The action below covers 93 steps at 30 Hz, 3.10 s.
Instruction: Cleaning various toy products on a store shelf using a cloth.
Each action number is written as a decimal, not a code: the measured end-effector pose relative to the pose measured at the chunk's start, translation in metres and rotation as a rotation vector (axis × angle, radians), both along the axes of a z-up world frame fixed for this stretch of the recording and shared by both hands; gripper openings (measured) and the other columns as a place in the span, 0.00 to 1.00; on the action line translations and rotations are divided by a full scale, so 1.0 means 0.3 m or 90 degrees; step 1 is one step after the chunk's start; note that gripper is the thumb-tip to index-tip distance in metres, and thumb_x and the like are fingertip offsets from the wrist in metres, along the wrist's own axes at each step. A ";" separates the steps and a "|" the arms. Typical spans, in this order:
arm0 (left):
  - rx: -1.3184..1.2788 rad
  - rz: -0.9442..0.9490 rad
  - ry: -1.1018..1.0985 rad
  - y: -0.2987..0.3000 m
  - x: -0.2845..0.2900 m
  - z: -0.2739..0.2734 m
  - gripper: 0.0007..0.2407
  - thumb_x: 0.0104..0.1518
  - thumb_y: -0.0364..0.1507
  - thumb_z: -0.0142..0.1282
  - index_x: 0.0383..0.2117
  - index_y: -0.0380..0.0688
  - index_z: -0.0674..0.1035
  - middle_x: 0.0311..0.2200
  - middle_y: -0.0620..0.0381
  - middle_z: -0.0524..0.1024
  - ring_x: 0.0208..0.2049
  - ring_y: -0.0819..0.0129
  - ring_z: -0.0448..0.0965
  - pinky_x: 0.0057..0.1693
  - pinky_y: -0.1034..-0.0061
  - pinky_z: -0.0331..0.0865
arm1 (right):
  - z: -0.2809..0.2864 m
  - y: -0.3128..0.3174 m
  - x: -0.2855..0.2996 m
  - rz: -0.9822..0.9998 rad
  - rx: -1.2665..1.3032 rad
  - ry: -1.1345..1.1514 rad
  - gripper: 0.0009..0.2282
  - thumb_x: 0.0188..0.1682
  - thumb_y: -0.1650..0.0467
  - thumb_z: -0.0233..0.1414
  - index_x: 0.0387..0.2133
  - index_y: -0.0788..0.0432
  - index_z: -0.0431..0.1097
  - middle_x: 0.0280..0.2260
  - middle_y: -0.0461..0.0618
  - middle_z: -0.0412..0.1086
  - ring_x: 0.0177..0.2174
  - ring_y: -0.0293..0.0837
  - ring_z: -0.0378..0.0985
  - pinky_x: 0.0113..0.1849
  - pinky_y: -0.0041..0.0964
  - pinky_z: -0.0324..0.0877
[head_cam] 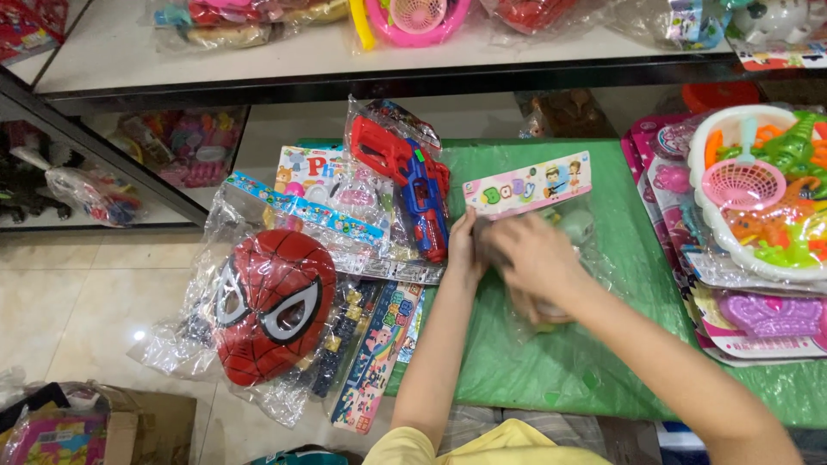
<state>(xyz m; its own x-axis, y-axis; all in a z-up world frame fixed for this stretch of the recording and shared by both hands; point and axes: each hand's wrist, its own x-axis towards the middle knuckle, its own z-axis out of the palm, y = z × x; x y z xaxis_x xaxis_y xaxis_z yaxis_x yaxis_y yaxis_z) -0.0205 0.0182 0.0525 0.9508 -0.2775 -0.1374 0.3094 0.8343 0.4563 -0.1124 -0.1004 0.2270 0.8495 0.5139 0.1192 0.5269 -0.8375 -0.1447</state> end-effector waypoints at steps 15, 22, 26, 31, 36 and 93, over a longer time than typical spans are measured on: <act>0.061 0.030 0.007 0.041 0.027 -0.026 0.20 0.69 0.39 0.44 0.57 0.35 0.72 0.52 0.46 0.77 0.50 0.54 0.78 0.55 0.59 0.72 | -0.105 -0.101 0.014 0.118 0.091 -0.084 0.26 0.20 0.71 0.60 0.41 0.47 0.76 0.51 0.47 0.71 0.50 0.53 0.71 0.46 0.48 0.72; -0.018 0.018 -0.061 0.022 0.019 0.007 0.20 0.68 0.38 0.44 0.57 0.34 0.71 0.56 0.46 0.75 0.58 0.53 0.72 0.64 0.52 0.63 | -0.191 -0.306 0.182 -0.258 0.105 -0.137 0.18 0.38 0.70 0.58 0.45 0.44 0.75 0.47 0.44 0.74 0.45 0.54 0.74 0.44 0.46 0.75; 0.000 0.025 -0.109 0.016 0.030 -0.050 0.20 0.70 0.37 0.45 0.58 0.32 0.71 0.58 0.44 0.73 0.60 0.53 0.72 0.66 0.54 0.63 | -0.275 -0.437 0.289 -0.422 0.055 -0.096 0.20 0.38 0.68 0.59 0.47 0.44 0.76 0.44 0.51 0.74 0.43 0.58 0.75 0.41 0.51 0.75; 0.006 0.043 -0.104 0.008 0.024 -0.043 0.20 0.69 0.38 0.44 0.59 0.34 0.70 0.58 0.45 0.73 0.59 0.52 0.72 0.66 0.54 0.63 | -0.389 -0.486 0.369 -0.482 0.209 -0.057 0.16 0.42 0.68 0.59 0.46 0.48 0.77 0.42 0.56 0.74 0.40 0.61 0.77 0.43 0.54 0.73; -0.035 0.123 0.000 0.012 0.028 -0.014 0.20 0.69 0.39 0.40 0.61 0.41 0.69 0.58 0.49 0.73 0.59 0.53 0.72 0.65 0.54 0.64 | -0.250 -0.347 0.261 -0.445 0.455 -0.417 0.11 0.48 0.74 0.59 0.44 0.55 0.77 0.45 0.52 0.74 0.47 0.57 0.74 0.50 0.50 0.68; 0.824 -0.048 -0.126 -0.006 -0.121 0.248 0.21 0.47 0.41 0.61 0.46 0.43 0.81 0.31 0.47 0.85 0.25 0.60 0.86 0.29 0.68 0.79 | -0.330 -0.414 0.178 -0.362 0.260 -0.198 0.14 0.46 0.66 0.58 0.46 0.54 0.76 0.42 0.58 0.76 0.39 0.61 0.77 0.43 0.53 0.73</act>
